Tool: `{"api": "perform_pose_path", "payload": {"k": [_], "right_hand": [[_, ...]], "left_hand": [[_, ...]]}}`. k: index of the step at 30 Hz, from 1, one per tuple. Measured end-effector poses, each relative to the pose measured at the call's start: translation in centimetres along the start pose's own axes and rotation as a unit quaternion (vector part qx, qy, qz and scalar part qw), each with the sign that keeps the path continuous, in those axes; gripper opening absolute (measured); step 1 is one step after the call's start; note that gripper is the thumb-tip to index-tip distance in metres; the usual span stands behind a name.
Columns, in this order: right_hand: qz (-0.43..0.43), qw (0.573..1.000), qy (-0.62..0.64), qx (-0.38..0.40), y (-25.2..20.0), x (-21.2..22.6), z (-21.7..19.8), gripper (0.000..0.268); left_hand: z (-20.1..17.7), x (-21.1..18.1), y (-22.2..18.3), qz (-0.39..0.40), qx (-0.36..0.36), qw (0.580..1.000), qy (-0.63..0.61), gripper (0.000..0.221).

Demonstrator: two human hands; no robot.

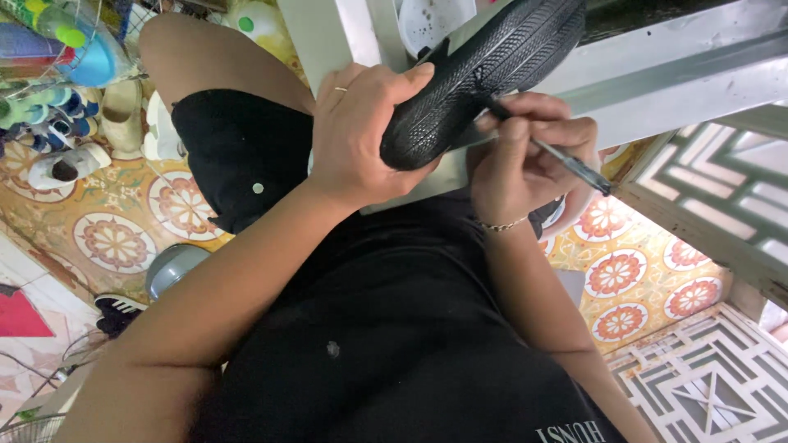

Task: Repairing and cleaning shoes by scraping the sole and applying white liquid with a brush.

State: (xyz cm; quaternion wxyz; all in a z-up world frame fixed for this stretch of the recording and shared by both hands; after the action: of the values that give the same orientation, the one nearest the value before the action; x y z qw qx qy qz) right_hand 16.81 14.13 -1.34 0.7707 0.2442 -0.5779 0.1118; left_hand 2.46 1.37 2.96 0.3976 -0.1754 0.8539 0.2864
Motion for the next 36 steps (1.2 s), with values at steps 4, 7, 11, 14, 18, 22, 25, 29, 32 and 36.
{"api": "perform_pose_path", "payload": {"k": [4,7,11,14,18,22,25,29,32,36], "right_hand": [[0.027,0.998,-0.030,0.056,0.0,0.8,0.4,0.026],[0.051,0.998,0.010,0.045,0.3,0.9,0.8,0.026],[0.061,0.996,-0.020,0.056,0.1,1.0,0.6,0.025],[0.057,0.996,-0.040,0.061,0.2,0.9,0.6,0.024],[0.058,0.996,-0.037,0.064,0.7,0.7,0.8,0.025],[0.047,0.994,-0.045,0.088,1.6,0.9,1.0,0.025],[0.106,0.990,-0.029,0.094,1.7,0.3,0.5,0.021],[0.178,0.970,0.164,0.018,0.9,-1.1,0.4,0.015],[0.114,0.982,0.151,-0.011,0.7,-0.9,1.1,0.014],[0.066,0.992,0.108,0.024,1.2,-0.1,1.8,0.014]], "left_hand": [[0.1,0.3,-0.1,-0.003,0.006,1.000,-0.005,0.073],[0.0,0.2,0.0,-0.001,0.000,1.000,-0.004,0.073],[0.0,0.1,-0.1,0.000,-0.002,1.000,-0.001,0.074],[-0.1,0.2,-0.1,0.003,0.001,1.000,0.001,0.074],[-0.1,0.3,-0.1,-0.001,0.016,1.000,0.013,0.077],[-0.1,0.5,-0.3,0.001,0.024,0.999,0.024,0.077],[-0.2,0.3,-0.2,0.001,0.028,0.999,0.024,0.080],[-0.1,0.3,0.0,0.000,0.026,1.000,0.008,0.079],[0.0,0.4,-0.1,-0.006,0.016,1.000,0.004,0.076],[0.0,0.4,-0.1,-0.007,0.009,1.000,0.001,0.074]]}}
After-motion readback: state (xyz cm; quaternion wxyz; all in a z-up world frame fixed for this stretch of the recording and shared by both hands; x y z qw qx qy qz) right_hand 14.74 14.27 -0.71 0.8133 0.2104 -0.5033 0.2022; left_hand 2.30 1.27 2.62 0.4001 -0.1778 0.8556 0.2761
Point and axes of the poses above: each hand's wrist, its own y-axis towards the middle knuckle, its own z-axis out of the palm, x = y × z, the point moved 2 cm from there along y, towards the middle knuckle, and after that the axes turned 5 degrees about -y, right-handed, at the moved point
